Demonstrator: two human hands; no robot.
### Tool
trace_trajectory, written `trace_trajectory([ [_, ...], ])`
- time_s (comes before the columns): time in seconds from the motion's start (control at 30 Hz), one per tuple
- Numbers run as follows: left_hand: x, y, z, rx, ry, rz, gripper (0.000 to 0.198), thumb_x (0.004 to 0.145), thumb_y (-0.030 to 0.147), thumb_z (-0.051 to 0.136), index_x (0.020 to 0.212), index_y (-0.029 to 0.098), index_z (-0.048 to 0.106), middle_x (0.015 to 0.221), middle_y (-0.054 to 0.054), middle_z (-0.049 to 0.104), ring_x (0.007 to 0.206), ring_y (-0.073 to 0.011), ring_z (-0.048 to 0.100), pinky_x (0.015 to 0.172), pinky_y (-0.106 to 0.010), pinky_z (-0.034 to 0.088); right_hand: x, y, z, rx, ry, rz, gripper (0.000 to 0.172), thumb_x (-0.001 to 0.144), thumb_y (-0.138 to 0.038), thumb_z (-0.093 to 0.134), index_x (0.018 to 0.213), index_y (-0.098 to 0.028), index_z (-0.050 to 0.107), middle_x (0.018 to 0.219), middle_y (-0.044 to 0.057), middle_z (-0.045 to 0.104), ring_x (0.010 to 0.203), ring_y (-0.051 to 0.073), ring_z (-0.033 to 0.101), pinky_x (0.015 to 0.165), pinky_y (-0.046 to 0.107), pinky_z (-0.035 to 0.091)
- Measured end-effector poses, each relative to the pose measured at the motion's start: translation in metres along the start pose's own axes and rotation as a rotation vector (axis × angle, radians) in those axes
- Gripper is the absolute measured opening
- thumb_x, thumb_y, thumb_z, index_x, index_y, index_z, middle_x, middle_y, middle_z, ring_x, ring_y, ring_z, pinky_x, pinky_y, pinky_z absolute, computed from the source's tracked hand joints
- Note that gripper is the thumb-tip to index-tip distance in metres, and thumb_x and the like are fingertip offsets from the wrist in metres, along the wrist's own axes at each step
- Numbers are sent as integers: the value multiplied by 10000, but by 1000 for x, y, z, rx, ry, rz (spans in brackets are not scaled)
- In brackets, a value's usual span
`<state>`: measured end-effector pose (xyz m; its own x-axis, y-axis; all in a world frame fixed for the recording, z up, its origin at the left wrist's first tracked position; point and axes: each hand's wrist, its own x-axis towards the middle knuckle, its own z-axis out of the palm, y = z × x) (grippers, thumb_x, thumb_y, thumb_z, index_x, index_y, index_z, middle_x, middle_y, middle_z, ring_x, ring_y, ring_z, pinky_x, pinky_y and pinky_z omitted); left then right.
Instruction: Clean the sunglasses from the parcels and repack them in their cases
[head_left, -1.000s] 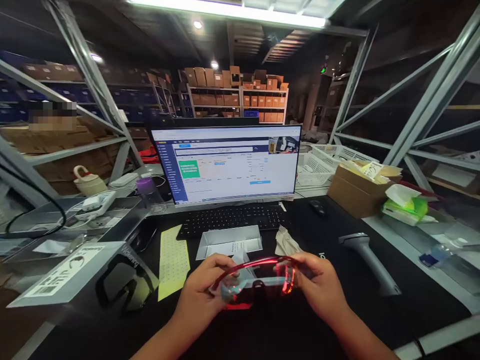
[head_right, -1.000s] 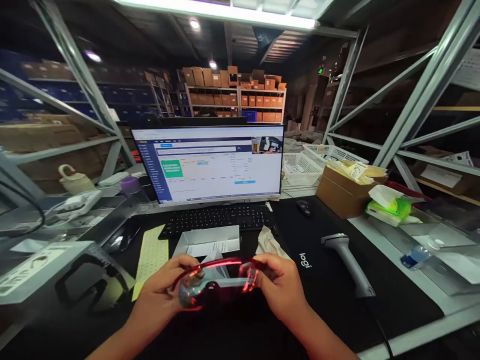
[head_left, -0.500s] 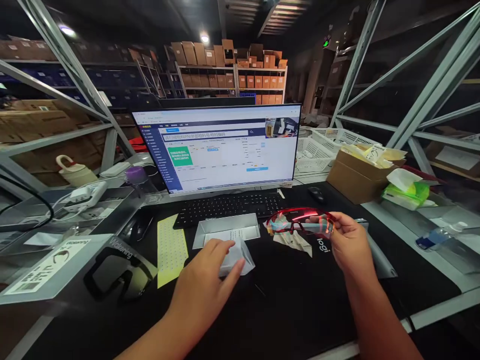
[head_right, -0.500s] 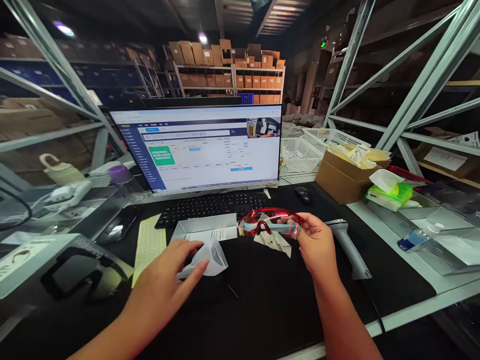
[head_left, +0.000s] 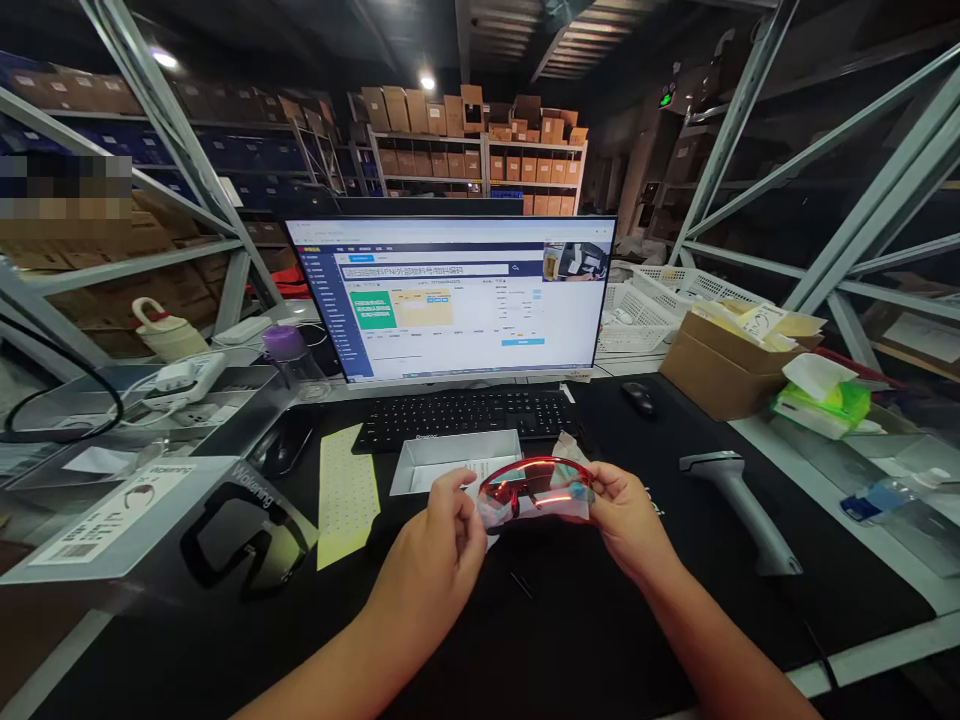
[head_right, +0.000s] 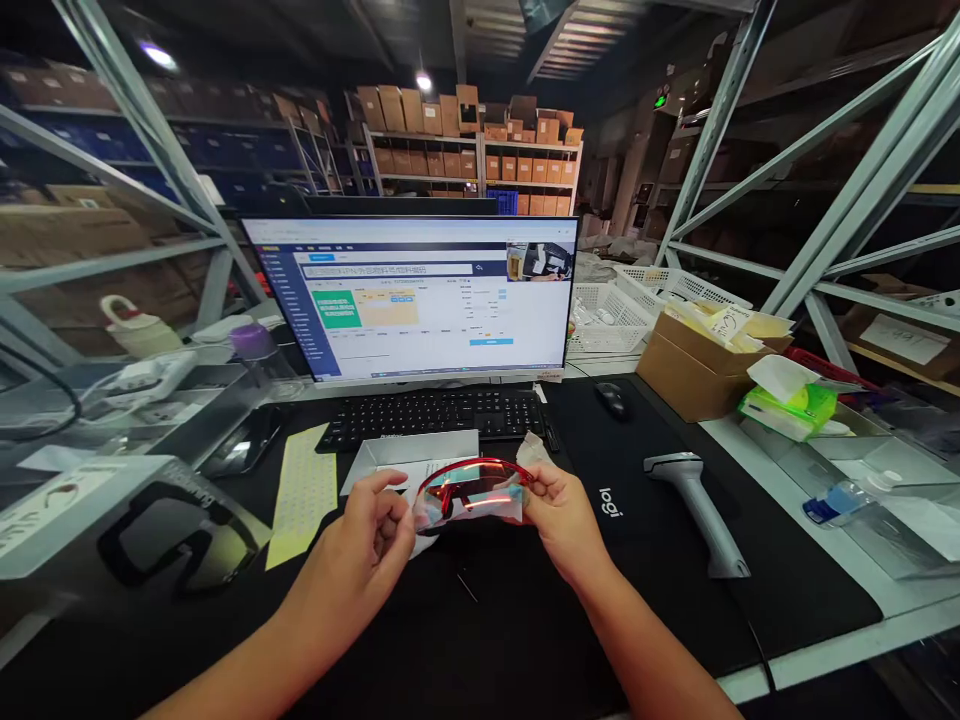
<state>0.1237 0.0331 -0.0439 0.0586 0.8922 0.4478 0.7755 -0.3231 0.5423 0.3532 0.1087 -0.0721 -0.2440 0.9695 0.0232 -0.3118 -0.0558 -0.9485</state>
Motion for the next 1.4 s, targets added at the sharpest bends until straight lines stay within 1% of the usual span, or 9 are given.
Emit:
trace_trajectory([
  [0.23,-4,3,-4,-74,64,52,331,971,222,426,1285,228,320,752,45,589,574,-126,592,536,-229,469,-7,-6,9,-73,-67,64,315,622,-389,917,814,-187,770,711,39,752,637,201,701,607,309,602],
  [0.4,-7,8,-4,-98,84,150,314,950,168,431,1247,233,352,713,64,576,516,-102,556,507,-200,456,-19,0,33,-93,79,-90,283,666,-426,880,789,-202,760,764,60,763,701,230,718,671,345,613],
  [0.57,-8,12,-3,18,205,305,341,920,120,457,1240,220,396,727,48,610,471,-95,514,475,-199,433,-23,19,46,30,54,59,343,637,-439,889,832,-192,752,758,42,755,670,208,717,590,296,594],
  [0.7,-6,10,-7,23,243,301,336,930,137,471,1247,211,387,710,51,608,479,-104,542,477,-202,446,-29,22,46,-285,-79,-222,214,778,-404,791,759,-191,778,656,37,728,587,177,667,561,260,548],
  [0.8,0,14,-11,32,228,311,322,936,133,466,1239,206,388,725,34,635,534,-123,610,492,-209,469,-32,20,43,-486,-97,-446,121,834,-315,728,843,-236,820,803,58,786,730,216,721,693,306,582],
  [0.97,12,36,-1,152,121,605,253,932,95,426,1159,206,450,757,-12,695,600,-180,674,543,-277,512,-36,21,48,-400,88,-368,89,802,-333,774,828,-267,827,1139,78,767,1053,299,718,948,421,569],
  [1.17,15,62,21,42,-48,852,197,942,89,377,1080,197,468,709,-11,647,568,-195,623,521,-316,461,-29,19,36,-623,31,-528,424,877,-258,654,1295,-318,687,1329,40,677,1321,325,559,1168,547,372],
  [1.27,14,67,23,102,-147,941,197,953,114,366,1048,191,520,675,-14,620,522,-194,569,471,-327,401,-20,8,22,-771,-159,-673,306,887,-216,637,1138,-331,769,1291,16,700,1220,289,646,1169,494,384],
  [1.4,15,64,20,8,-60,738,240,964,92,350,995,217,552,720,-20,639,602,-188,608,549,-304,471,-18,-3,15,-891,-278,-804,189,883,-216,632,920,-284,804,1148,49,766,1074,273,717,1012,439,526],
])
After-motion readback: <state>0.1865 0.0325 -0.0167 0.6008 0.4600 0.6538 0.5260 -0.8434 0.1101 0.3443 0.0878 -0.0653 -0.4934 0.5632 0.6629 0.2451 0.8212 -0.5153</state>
